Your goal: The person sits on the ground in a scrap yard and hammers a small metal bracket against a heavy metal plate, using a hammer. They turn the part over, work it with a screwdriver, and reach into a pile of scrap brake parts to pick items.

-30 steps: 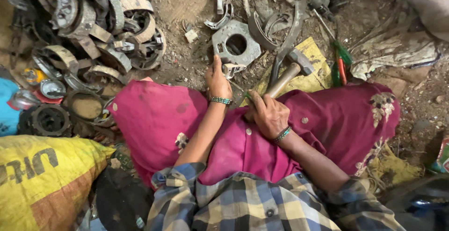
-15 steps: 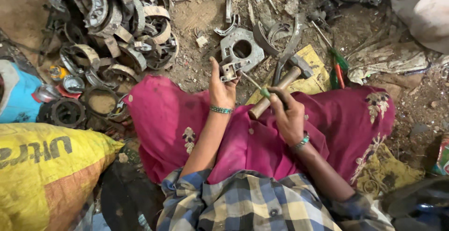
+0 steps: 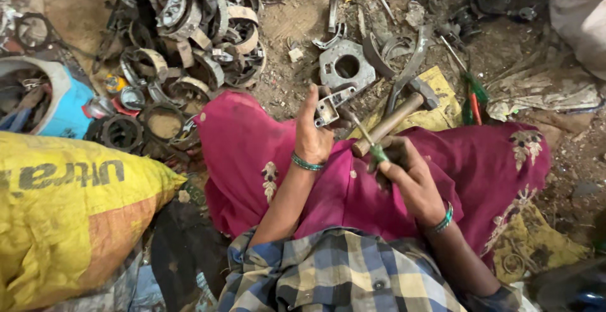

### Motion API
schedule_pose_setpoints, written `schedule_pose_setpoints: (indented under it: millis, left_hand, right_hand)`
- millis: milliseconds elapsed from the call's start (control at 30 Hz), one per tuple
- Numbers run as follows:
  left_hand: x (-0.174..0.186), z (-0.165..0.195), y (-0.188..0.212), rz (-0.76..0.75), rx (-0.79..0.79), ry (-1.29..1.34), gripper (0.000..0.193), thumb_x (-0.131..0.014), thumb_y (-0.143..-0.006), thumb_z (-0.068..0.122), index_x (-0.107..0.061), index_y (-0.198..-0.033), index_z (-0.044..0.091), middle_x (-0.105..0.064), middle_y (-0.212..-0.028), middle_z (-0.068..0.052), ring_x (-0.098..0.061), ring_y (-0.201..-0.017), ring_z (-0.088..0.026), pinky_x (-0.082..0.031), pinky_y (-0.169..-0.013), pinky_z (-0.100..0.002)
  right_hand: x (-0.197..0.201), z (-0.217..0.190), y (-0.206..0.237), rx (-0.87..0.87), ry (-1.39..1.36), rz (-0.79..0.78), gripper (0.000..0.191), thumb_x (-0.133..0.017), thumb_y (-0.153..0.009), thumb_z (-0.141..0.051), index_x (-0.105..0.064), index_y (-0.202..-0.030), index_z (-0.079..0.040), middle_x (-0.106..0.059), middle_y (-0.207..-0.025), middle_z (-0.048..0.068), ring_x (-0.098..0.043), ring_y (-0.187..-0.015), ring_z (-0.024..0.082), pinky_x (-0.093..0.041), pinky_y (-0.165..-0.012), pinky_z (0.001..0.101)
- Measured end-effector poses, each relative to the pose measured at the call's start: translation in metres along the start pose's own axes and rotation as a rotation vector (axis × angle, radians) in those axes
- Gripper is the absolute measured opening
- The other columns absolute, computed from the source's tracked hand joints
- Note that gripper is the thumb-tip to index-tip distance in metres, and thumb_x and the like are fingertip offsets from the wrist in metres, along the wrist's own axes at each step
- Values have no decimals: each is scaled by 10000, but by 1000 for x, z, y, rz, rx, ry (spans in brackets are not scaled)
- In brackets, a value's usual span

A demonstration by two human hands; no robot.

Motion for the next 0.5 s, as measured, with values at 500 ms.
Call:
schedule_pose_setpoints:
  millis: [500]
  left_hand:
    - [-28,36,36,-268,-279,-309,486,-524,-1117,339,-718,-931,-65,-740,-998,-235,-736,-920,-292,-615,-873,-376]
  right_hand:
    - [-40,-61,34,460,962,82,403,-778,-857,-72,-698,-1251,-96,-715,-868,95,-678,-635,176,-518,-555,311]
Point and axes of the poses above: each hand's wrist, its own y-axis away from the middle knuckle, its own x-axis out of the back of the hand, z = x × y, the point moved 3 cm from there along -y, towards the middle knuckle
